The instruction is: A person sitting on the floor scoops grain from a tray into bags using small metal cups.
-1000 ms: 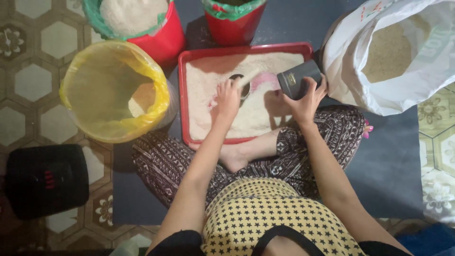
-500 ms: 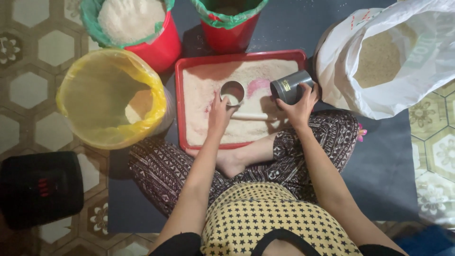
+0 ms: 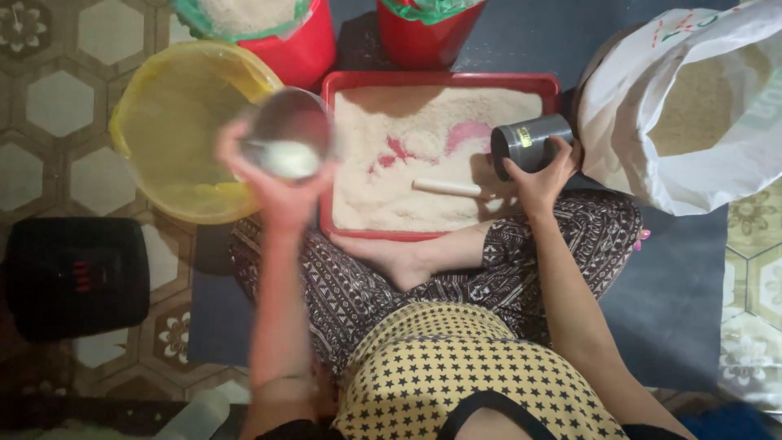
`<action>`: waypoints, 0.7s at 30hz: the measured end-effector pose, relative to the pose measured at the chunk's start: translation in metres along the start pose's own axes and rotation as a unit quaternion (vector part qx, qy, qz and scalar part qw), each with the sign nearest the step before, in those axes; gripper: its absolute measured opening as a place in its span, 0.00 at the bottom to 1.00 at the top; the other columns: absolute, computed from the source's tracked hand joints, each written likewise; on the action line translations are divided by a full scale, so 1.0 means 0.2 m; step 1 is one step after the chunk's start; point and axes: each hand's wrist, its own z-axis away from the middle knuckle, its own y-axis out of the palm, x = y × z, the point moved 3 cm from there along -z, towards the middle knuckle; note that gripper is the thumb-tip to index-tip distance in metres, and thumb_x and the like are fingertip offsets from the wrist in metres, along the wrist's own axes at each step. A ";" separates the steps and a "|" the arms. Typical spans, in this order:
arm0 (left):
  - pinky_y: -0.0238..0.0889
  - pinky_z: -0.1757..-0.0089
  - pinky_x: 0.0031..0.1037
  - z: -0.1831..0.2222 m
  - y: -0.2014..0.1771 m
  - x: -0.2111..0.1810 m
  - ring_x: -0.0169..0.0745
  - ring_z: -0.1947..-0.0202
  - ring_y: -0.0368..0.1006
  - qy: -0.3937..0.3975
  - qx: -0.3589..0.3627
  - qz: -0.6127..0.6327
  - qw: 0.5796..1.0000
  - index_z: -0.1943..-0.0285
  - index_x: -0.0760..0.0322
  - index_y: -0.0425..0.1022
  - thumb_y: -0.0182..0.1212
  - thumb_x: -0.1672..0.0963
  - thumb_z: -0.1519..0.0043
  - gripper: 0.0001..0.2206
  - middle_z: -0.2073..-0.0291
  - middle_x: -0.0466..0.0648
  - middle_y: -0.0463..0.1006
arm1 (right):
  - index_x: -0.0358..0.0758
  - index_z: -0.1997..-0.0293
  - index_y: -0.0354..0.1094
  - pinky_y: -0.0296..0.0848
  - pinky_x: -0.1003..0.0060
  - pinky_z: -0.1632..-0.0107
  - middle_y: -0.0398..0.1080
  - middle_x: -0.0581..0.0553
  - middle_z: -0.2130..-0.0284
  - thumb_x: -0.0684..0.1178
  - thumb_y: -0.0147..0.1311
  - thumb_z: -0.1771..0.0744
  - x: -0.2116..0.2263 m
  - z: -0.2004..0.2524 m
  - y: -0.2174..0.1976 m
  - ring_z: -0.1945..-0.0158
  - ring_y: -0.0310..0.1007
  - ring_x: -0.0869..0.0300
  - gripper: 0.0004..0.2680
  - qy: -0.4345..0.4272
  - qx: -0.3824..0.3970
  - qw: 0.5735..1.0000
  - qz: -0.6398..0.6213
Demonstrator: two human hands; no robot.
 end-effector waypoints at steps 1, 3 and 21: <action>0.39 0.30 0.44 -0.07 -0.10 -0.03 0.57 0.30 0.53 0.038 -0.015 -0.051 0.998 0.29 0.68 0.52 0.92 0.54 0.56 0.53 0.36 0.62 0.58 | 0.48 0.40 0.61 0.54 0.47 0.36 0.62 0.35 0.46 0.55 0.83 0.48 -0.01 0.00 0.00 0.41 0.59 0.40 0.35 -0.003 -0.002 1.000 0.002; 0.40 0.30 0.44 -0.21 -0.28 -0.11 0.60 0.30 0.55 0.075 -0.029 -0.103 0.991 0.26 0.70 0.52 0.98 0.58 0.57 0.56 0.35 0.64 0.59 | 0.50 0.40 0.60 0.55 0.49 0.36 0.63 0.37 0.47 0.56 0.83 0.48 0.04 0.00 -0.03 0.42 0.60 0.42 0.35 -0.006 -0.003 1.000 0.004; 0.29 0.30 0.47 -0.39 -0.30 0.45 0.43 0.26 0.48 0.344 0.262 -0.796 0.422 0.14 0.58 0.51 0.56 0.48 0.50 0.47 0.26 0.48 0.58 | 0.42 0.38 0.53 0.60 0.46 0.41 0.60 0.37 0.46 0.48 0.74 0.42 0.19 0.00 -0.11 0.42 0.58 0.41 0.31 -0.009 0.057 0.998 0.041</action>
